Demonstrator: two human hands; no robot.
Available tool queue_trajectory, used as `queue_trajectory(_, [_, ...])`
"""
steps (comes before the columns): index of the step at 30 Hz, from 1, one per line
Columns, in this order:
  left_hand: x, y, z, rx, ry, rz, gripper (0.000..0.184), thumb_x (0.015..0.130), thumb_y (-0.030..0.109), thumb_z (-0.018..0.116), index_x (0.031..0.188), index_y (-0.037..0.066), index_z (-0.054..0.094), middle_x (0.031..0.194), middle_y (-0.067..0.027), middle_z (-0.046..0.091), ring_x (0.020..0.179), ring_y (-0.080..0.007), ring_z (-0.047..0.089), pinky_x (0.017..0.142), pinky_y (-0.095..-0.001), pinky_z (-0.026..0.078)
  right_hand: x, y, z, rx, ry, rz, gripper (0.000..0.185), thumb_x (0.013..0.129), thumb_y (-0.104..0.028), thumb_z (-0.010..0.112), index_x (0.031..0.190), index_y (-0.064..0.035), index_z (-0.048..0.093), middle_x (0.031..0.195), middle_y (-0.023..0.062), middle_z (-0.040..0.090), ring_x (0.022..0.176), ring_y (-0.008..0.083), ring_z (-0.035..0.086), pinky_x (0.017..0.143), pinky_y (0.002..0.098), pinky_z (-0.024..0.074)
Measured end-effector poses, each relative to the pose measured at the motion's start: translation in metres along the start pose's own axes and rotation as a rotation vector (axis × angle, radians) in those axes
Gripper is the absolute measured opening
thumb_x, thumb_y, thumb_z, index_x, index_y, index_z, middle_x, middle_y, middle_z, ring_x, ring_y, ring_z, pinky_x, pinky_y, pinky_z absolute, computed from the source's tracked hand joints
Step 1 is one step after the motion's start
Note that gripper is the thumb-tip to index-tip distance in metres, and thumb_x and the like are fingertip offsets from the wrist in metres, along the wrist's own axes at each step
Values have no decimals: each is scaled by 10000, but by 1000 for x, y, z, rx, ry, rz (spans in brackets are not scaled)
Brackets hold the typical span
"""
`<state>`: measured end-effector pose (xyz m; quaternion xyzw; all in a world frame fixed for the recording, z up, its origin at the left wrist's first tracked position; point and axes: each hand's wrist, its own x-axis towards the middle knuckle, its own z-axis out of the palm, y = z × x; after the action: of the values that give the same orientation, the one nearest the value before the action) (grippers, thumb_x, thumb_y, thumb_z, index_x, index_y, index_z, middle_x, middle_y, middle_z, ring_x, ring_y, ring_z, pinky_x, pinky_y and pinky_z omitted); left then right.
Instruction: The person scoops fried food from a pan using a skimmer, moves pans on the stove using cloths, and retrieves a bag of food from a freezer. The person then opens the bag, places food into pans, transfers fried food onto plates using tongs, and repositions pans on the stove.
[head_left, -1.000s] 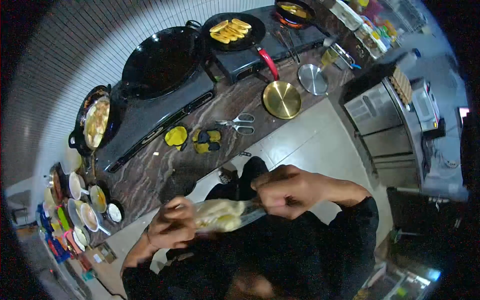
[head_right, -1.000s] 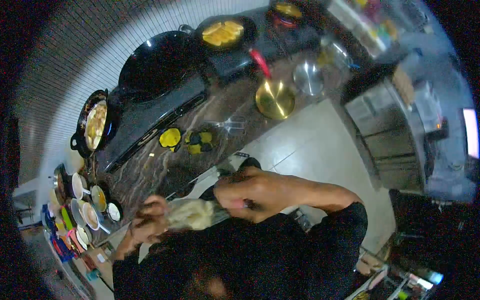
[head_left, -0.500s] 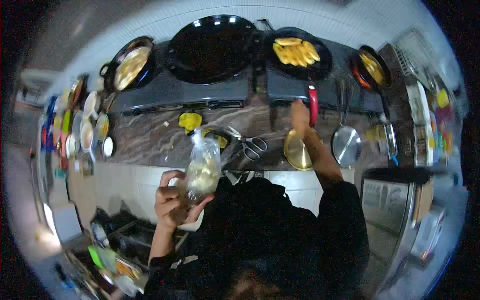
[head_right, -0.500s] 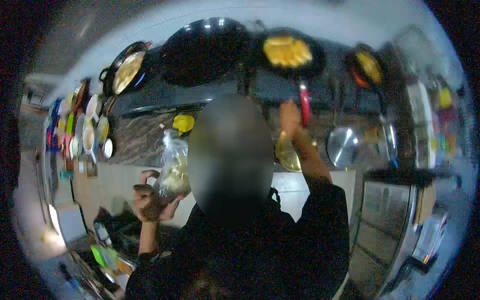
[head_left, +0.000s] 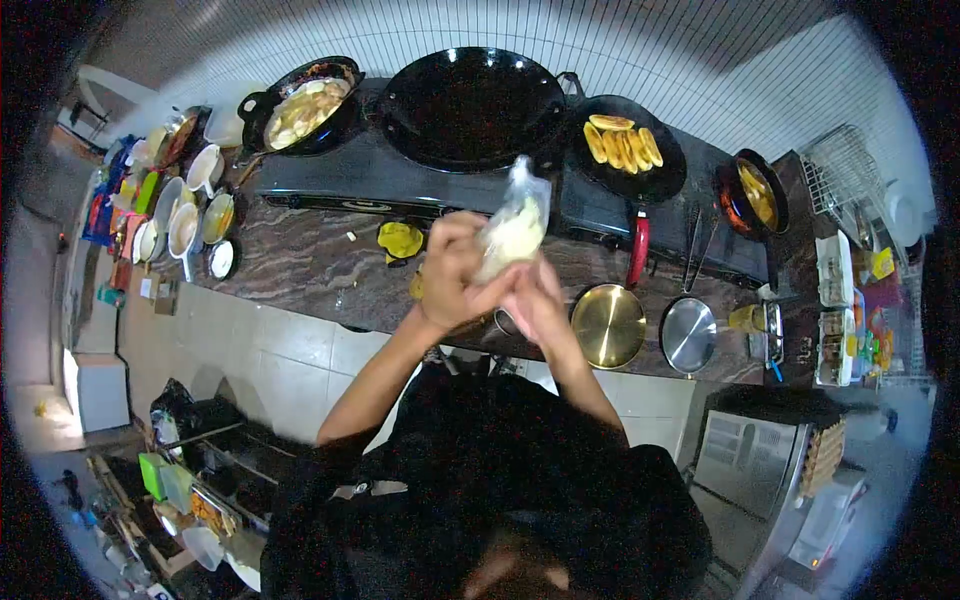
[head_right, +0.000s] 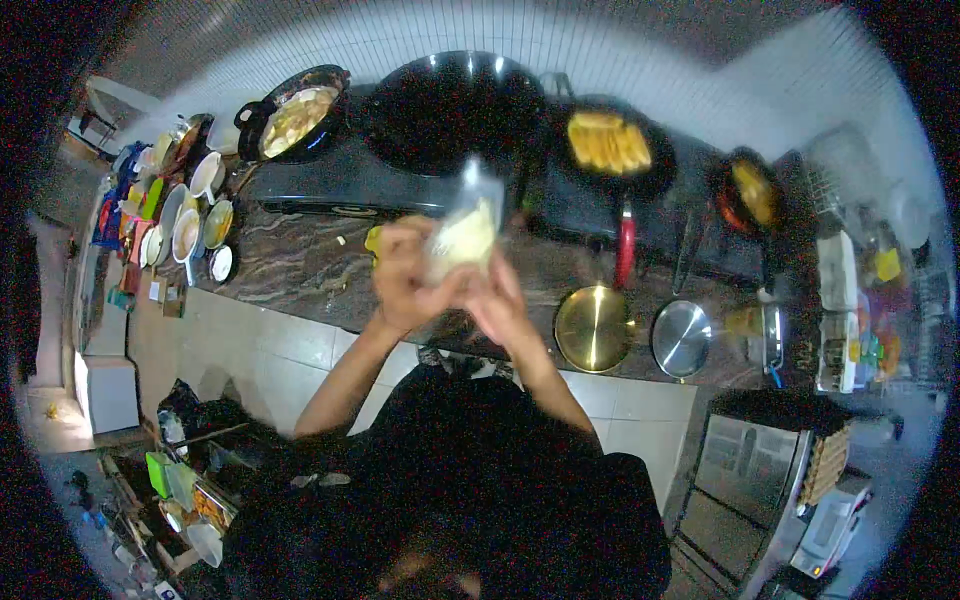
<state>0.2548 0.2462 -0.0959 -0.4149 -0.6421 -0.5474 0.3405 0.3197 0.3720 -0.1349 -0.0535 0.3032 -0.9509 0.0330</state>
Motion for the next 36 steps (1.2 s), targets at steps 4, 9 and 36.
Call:
queue_trajectory(4, [40, -5, 7, 188, -58, -149, 546, 634, 162, 779, 1062, 30, 467, 1137, -166, 446, 1023, -314, 480, 790, -387, 448, 44, -41, -7, -497, 157, -193, 447, 890, -90, 500, 1311, -57, 355, 1150, 108, 527, 951, 188, 573, 742, 329, 529])
queue_trajectory(9, [17, -10, -35, 124, 16, -499, 519, 700, 156, 739, 1097, 15, 436, 1197, -151, 388, 1055, -273, 457, 787, -337, 454, 119, -98, -44, -1151, 142, -111, 376, 856, -179, 589, 1159, 26, 501, 999, 91, 594, 817, 178, 618, 623, 297, 558])
queue_trajectory(36, [-293, 85, -444, 708, 625, -1225, 304, 807, 103, 653, 1069, 31, 517, 977, -55, 523, 906, -159, 493, 826, -308, 411, 263, -36, 152, -1973, 477, -884, 241, 841, -202, 604, 918, 27, 605, 820, 134, 633, 710, 224, 657, 579, 291, 517])
